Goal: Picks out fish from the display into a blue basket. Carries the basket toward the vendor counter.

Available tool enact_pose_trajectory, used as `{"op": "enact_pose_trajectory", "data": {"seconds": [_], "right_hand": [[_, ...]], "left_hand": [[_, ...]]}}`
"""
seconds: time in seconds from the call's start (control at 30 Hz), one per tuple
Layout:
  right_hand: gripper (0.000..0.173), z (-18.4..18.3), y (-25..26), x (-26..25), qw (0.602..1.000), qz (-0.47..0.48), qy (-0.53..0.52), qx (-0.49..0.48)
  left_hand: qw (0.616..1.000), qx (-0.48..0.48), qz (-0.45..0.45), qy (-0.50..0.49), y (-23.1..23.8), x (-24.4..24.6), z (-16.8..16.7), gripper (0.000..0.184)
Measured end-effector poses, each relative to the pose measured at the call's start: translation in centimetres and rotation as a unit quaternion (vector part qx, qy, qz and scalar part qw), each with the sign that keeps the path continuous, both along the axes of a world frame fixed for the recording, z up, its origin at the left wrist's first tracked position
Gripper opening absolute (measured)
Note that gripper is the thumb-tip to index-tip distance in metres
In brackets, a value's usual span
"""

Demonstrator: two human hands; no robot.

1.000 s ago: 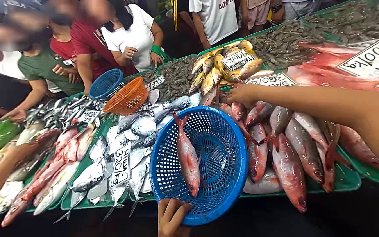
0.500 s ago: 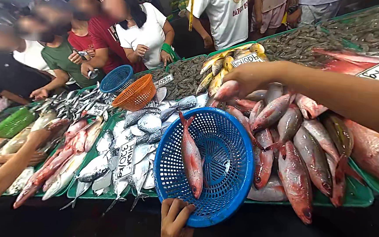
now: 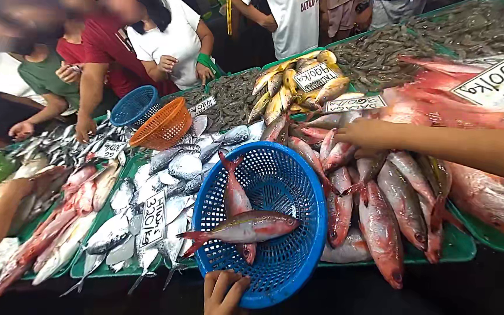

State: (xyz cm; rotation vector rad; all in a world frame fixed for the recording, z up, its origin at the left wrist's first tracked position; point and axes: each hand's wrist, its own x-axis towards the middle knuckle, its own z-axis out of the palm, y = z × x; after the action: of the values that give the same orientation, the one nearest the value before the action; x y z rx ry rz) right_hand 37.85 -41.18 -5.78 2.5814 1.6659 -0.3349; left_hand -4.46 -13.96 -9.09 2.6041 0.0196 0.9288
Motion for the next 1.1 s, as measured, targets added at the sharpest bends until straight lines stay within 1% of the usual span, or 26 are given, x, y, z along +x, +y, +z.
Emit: {"op": "enact_pose_trajectory", "data": {"seconds": [0.13, 0.2, 0.27, 0.3, 0.33, 0.4, 0.43, 0.47, 0.5, 0.53, 0.57, 0.6, 0.63, 0.67, 0.7, 0.73, 0.77, 0.83, 0.9, 0.93, 0.97, 1.0, 1.03, 1.07, 1.1], "right_hand": [[0.049, -0.9, -0.5, -0.2, 0.997, 0.066, 0.005, 0.039], [0.049, -0.1, -0.3, -0.3, 0.996, 0.074, 0.006, 0.056], [0.048, 3.6, 0.5, -1.3, 0.994, 0.081, -0.007, 0.073], [0.042, 6.1, 1.1, -1.9, 0.988, 0.107, -0.023, 0.106], [0.036, 8.3, 1.9, -2.5, 0.973, 0.151, -0.051, 0.165], [0.028, 12.1, 4.1, -3.7, 0.92, 0.255, -0.104, 0.28], [0.029, 13.5, 5.5, -4.4, 0.896, 0.294, -0.11, 0.314], [0.042, 14.5, 6.8, -5.2, 0.888, 0.313, -0.082, 0.328], [0.063, 15.2, 7.9, -5.6, 0.897, 0.303, -0.031, 0.32], [0.084, 15.2, 8.8, -5.6, 0.918, 0.262, 0.024, 0.296], [0.093, 14.4, 9.5, -5.0, 0.939, 0.202, 0.063, 0.27], [0.088, 12.7, 10.0, -4.2, 0.959, 0.127, 0.087, 0.239], [0.075, 10.2, 10.5, -3.2, 0.974, 0.042, 0.102, 0.2], [0.061, 7.2, 11.0, -2.1, 0.98, -0.032, 0.116, 0.158], [0.053, 4.2, 11.5, -1.4, 0.981, -0.085, 0.137, 0.111], [0.052, 2.0, 11.9, -1.3, 0.978, -0.119, 0.155, 0.068], [0.054, 0.7, 12.2, -1.8, 0.974, -0.144, 0.171, 0.032], [0.058, -0.8, 12.9, -2.7, 0.963, -0.191, 0.187, 0.023], [0.061, -0.9, 13.4, -3.2, 0.955, -0.223, 0.192, 0.026], [0.069, -0.4, 13.6, -3.3, 0.95, -0.239, 0.2, 0.014], [0.08, 0.0, 13.7, -3.3, 0.943, -0.257, 0.21, 0.006], [0.09, 0.1, 13.8, -3.3, 0.935, -0.28, 0.218, 0.013], [0.096, -0.2, 13.9, -3.4, 0.928, -0.298, 0.221, 0.023], [0.096, -0.5, 14.0, -3.5, 0.922, -0.314, 0.222, 0.034], [0.09, -0.6, 14.0, -3.6, 0.919, -0.323, 0.222, 0.04]], "left_hand": [[1.0, 0.005, 0.004, 0.004, -0.1, 0.1, -0.1, 0.012], [1.0, 0.007, 0.007, 0.005, -0.2, 0.1, -0.1, 0.011], [1.0, 0.004, 0.004, 0.007, -0.3, 0.0, -0.1, 0.011], [1.0, 0.003, 0.004, 0.01, -0.3, 0.0, -0.1, 0.011], [1.0, 0.002, 0.004, 0.011, -0.2, 0.0, 0.0, 0.011], [1.0, 0.003, 0.0, 0.011, -0.1, -0.1, -0.1, 0.01], [1.0, 0.001, -0.006, 0.014, 0.0, -0.2, -0.1, 0.012], [1.0, -0.003, -0.01, 0.019, 0.2, -0.3, 0.0, 0.02], [0.999, -0.012, -0.014, 0.026, 0.3, -0.5, 0.1, 0.035], [0.999, -0.021, -0.014, 0.028, 0.5, -0.7, 0.1, 0.054], [0.999, -0.03, -0.012, 0.023, 0.6, -0.9, 0.0, 0.067], [0.999, -0.049, -0.011, 0.012, 0.6, -0.9, -0.2, 0.071], [0.997, -0.078, -0.005, -0.01, 0.5, -0.6, -0.4, 0.067], [0.994, -0.104, 0.007, -0.038, 0.4, -0.2, -0.7, 0.057], [0.989, -0.123, 0.027, -0.07, 0.2, 0.2, -1.0, 0.044], [0.985, -0.127, 0.052, -0.099, 0.1, 0.6, -1.3, 0.041], [0.98, -0.127, 0.077, -0.13, -0.1, 1.0, -1.6, 0.048], [0.966, -0.14, 0.115, -0.187, -0.8, 1.6, -2.2, 0.07], [0.94, -0.211, 0.143, -0.225, -2.1, 2.1, -2.6, 0.096], [0.919, -0.275, 0.153, -0.238, -3.0, 2.4, -2.5, 0.104], [0.887, -0.356, 0.163, -0.244, -4.0, 2.8, -2.3, 0.104], [0.841, -0.45, 0.169, -0.246, -5.1, 3.2, -1.9, 0.094], [0.783, -0.542, 0.176, -0.249, -6.1, 3.6, -1.2, 0.078], [0.726, -0.615, 0.182, -0.248, -6.8, 4.0, -0.4, 0.059], [0.683, -0.664, 0.184, -0.241, -7.2, 4.2, 0.4, 0.04]]}}
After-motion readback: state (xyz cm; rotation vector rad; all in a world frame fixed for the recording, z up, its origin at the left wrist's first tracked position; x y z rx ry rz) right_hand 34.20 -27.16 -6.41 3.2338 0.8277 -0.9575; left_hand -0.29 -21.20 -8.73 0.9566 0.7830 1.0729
